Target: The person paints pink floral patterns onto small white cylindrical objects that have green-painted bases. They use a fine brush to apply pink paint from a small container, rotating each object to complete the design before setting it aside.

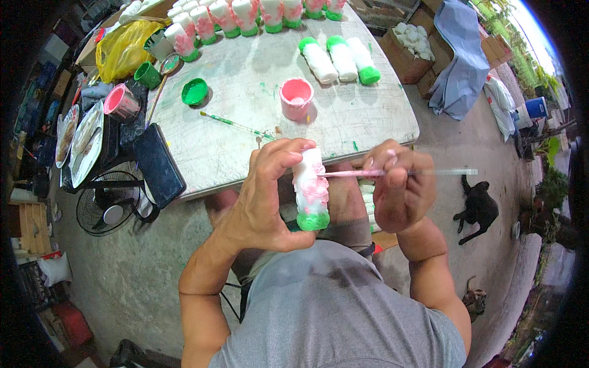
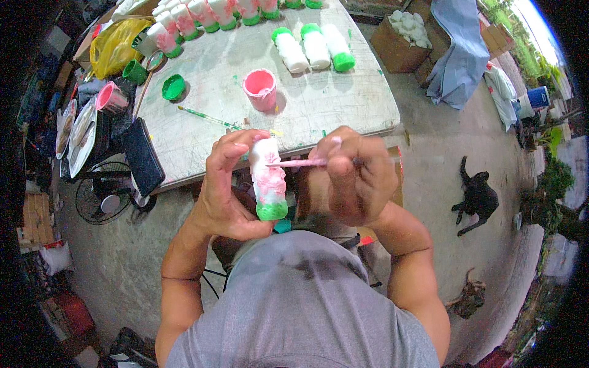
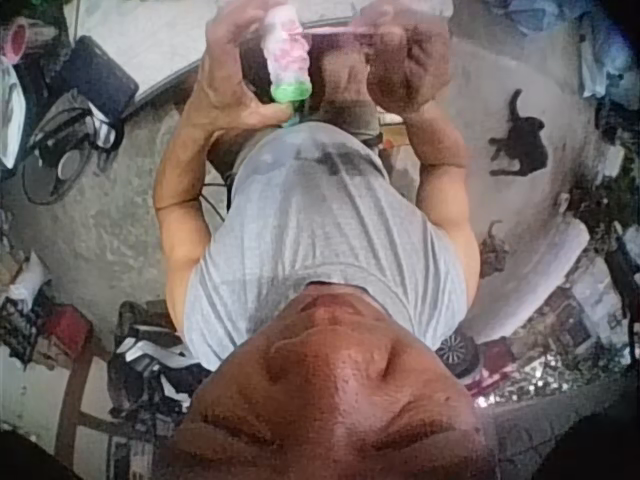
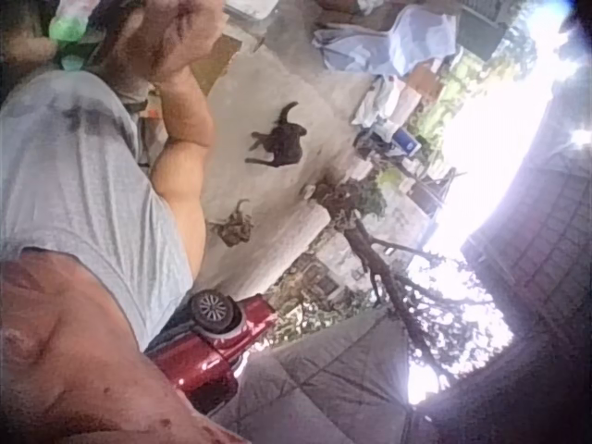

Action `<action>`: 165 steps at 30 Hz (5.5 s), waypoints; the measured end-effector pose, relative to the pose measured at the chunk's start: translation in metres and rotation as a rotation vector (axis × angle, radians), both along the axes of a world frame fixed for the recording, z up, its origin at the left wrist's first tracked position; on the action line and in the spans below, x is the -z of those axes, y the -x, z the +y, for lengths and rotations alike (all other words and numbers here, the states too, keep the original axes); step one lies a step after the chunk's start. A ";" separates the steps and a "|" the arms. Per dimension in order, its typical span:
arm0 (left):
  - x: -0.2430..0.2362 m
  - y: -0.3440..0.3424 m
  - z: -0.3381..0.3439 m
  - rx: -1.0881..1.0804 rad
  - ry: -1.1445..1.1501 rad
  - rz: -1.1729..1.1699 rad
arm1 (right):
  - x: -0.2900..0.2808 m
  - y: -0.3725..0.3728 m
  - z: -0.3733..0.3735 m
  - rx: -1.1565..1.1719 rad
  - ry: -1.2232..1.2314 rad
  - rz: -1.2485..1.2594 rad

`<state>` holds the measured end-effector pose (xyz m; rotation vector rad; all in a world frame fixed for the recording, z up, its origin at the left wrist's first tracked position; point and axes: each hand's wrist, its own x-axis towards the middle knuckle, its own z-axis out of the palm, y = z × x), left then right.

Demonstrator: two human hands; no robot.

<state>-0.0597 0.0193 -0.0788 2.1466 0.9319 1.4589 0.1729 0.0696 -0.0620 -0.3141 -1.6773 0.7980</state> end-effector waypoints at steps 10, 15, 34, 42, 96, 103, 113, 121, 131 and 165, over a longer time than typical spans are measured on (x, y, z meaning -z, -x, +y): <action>0.007 -0.002 0.002 -0.027 -0.021 -0.069 | 0.002 0.001 0.003 0.049 0.123 -0.054; 0.004 -0.007 -0.001 -0.128 -0.072 -0.017 | -0.019 -0.001 -0.003 0.173 -0.310 -0.300; -0.006 -0.005 -0.006 -0.208 -0.052 0.120 | -0.001 0.013 0.004 0.185 -0.045 -0.075; -0.006 -0.004 -0.005 -0.212 -0.044 0.116 | -0.007 0.019 -0.002 0.173 -0.039 -0.097; 0.022 -0.007 -0.002 0.090 -0.067 -0.290 | 0.014 0.001 -0.021 -0.019 0.509 0.272; 0.026 -0.006 0.000 0.137 -0.033 -0.343 | 0.013 0.006 -0.023 0.067 0.579 0.300; 0.026 -0.005 0.003 0.176 -0.009 -0.401 | 0.014 0.008 -0.025 0.028 0.499 0.317; 0.027 -0.004 0.000 0.177 0.034 -0.470 | 0.016 0.002 -0.019 0.039 0.411 0.375; 0.021 0.000 -0.010 0.227 -0.116 -0.402 | 0.009 -0.016 -0.001 -0.185 -0.078 -0.122; -0.006 0.008 -0.024 -0.089 -0.314 0.362 | -0.077 0.010 0.007 -0.127 0.215 -0.625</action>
